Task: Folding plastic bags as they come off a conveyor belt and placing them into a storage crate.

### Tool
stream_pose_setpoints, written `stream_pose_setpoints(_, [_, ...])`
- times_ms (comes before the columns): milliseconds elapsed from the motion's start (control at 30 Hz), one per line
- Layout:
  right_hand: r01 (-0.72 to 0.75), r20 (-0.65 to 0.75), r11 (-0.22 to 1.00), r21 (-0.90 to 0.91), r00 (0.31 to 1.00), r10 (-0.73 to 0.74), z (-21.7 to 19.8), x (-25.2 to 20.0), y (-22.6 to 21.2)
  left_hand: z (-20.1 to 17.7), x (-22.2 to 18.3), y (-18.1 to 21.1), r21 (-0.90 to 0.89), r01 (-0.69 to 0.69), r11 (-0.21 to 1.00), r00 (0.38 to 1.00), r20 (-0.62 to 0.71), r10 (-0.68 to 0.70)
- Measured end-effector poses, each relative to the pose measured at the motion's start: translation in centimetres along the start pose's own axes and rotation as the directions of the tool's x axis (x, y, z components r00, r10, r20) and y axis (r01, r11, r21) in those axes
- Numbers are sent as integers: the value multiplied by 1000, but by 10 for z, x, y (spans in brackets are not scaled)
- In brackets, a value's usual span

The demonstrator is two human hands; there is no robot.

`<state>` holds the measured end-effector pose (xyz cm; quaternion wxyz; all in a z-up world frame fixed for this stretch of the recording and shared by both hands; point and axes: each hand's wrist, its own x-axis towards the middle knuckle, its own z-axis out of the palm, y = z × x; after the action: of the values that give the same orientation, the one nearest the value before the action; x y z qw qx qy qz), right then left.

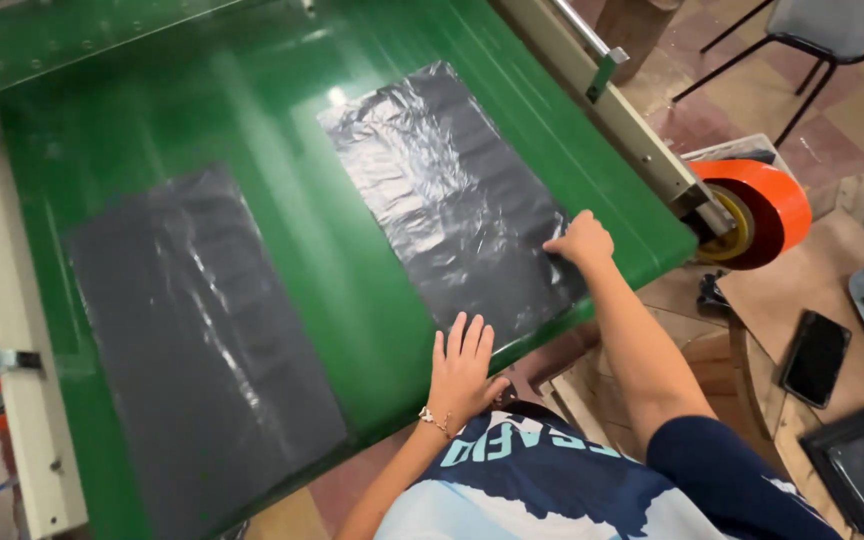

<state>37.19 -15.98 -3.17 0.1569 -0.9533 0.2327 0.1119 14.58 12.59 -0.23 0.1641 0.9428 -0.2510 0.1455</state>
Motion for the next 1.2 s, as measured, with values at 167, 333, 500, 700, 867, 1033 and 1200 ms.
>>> stream_pose_setpoints(167, [133,146,991,13,980,-134,-28,-41,32,18,4,6,66,-3,998,1000,6,3])
stream_pose_setpoints(333, [230,157,872,433,933,-324,-29,-56,48,39,4,3,90,19,996,1000,-14,-18])
stream_pose_setpoints(500, [280,43,731,623,920,-389,-85,-86,18,62,4,-12,156,110,982,980,-181,-81])
stream_pose_setpoints(700, [232,123,498,835,805,-581,-114,-97,43,-23,-3,-32,-149,144,978,978,-129,-164])
stream_pose_setpoints(867, [-255,458,387,886,612,-644,-110,-42,83,-115,54,-39,-682,285,673,938,53,-344])
stream_pose_setpoints(1033, [-474,410,206,856,380,-829,-74,67,48,-76,147,-116,-725,344,596,875,18,-484])
stream_pose_setpoints(1200, [-459,606,429,778,368,-705,-48,146,-19,9,205,-208,-334,581,742,809,140,-570])
